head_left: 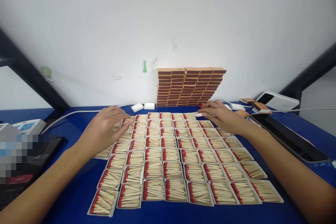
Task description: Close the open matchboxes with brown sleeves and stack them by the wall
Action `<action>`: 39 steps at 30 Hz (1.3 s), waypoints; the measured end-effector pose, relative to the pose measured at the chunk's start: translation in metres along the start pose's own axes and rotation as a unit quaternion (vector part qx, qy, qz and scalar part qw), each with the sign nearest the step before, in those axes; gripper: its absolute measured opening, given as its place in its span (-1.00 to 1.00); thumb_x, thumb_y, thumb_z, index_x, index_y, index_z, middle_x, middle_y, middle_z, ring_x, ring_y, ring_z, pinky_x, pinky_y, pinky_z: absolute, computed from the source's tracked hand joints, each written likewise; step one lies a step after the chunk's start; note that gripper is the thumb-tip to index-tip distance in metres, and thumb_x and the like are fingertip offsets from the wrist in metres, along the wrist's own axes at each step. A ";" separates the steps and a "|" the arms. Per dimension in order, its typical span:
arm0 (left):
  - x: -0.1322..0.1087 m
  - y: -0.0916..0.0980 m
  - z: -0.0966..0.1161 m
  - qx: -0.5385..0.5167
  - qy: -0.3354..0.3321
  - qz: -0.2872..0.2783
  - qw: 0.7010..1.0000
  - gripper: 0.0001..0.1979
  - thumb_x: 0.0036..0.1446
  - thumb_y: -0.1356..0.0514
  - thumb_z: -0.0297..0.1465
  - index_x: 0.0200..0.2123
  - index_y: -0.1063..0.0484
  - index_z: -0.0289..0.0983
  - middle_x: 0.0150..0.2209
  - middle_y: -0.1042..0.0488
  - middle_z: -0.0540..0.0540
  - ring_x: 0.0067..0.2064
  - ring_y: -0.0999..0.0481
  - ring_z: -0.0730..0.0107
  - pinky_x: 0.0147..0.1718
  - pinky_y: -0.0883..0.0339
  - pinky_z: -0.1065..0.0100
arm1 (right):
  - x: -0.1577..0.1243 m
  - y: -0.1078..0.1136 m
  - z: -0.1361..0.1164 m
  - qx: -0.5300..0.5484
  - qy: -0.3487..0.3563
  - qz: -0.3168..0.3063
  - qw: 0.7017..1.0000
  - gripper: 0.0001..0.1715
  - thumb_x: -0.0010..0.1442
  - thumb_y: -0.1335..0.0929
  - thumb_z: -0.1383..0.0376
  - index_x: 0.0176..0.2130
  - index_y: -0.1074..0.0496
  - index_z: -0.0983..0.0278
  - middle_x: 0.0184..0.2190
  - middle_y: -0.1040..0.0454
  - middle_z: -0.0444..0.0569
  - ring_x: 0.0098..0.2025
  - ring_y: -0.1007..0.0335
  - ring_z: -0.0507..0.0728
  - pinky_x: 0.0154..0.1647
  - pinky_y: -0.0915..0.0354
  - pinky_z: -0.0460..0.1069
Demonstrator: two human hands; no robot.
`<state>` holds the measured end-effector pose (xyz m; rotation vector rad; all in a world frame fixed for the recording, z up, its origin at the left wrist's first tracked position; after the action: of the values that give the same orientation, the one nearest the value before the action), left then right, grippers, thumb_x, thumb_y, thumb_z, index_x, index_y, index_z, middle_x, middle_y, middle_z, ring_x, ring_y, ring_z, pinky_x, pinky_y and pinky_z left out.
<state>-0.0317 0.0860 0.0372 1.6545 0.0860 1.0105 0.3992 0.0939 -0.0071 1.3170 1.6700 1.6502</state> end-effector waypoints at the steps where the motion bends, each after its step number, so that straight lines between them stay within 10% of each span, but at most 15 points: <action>1: -0.001 0.001 0.000 0.002 -0.002 0.003 1.000 -0.77 0.43 -0.19 -0.24 -0.10 -0.60 -0.22 -0.14 -0.67 -0.13 -0.04 -0.61 0.13 0.03 -0.46 0.07 | 0.001 0.000 0.000 -0.003 -0.005 -0.004 1.000 -0.42 0.52 -0.15 0.01 0.06 -0.62 0.20 0.04 -0.54 0.22 0.13 -0.35 0.40 0.13 -0.34 0.31; 20: 0.002 0.007 0.012 0.021 -0.040 0.012 0.999 -0.78 0.44 -0.16 -0.32 -0.14 -0.62 -0.23 -0.21 -0.68 -0.12 -0.15 -0.62 0.16 -0.06 -0.51 0.12 | 0.038 0.001 -0.001 -0.139 -0.046 0.047 0.988 -0.56 0.47 -0.19 0.18 0.06 -0.56 0.28 -0.05 -0.51 0.22 -0.10 -0.49 0.33 -0.24 -0.39 0.15; 39: 0.000 0.003 0.010 0.017 -0.039 0.008 0.999 -0.77 0.42 -0.17 -0.32 -0.18 -0.64 -0.23 -0.25 -0.68 -0.12 -0.20 -0.65 0.19 -0.07 -0.55 0.12 | 0.041 -0.012 0.010 -0.106 -0.016 -0.020 0.994 -0.63 0.36 -0.32 0.19 0.06 -0.54 0.27 -0.08 -0.50 0.25 0.02 -0.41 0.41 -0.02 -0.37 0.23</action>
<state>-0.0267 0.0771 0.0400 1.7274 0.0377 0.9602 0.3862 0.1355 -0.0076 1.1922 1.4484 1.7204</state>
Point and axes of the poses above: each hand's wrist, its own x-axis towards the middle knuckle, its own y-axis out of the back of the hand, z = x × y, the point moved 4 cm from there along x, towards the middle knuckle
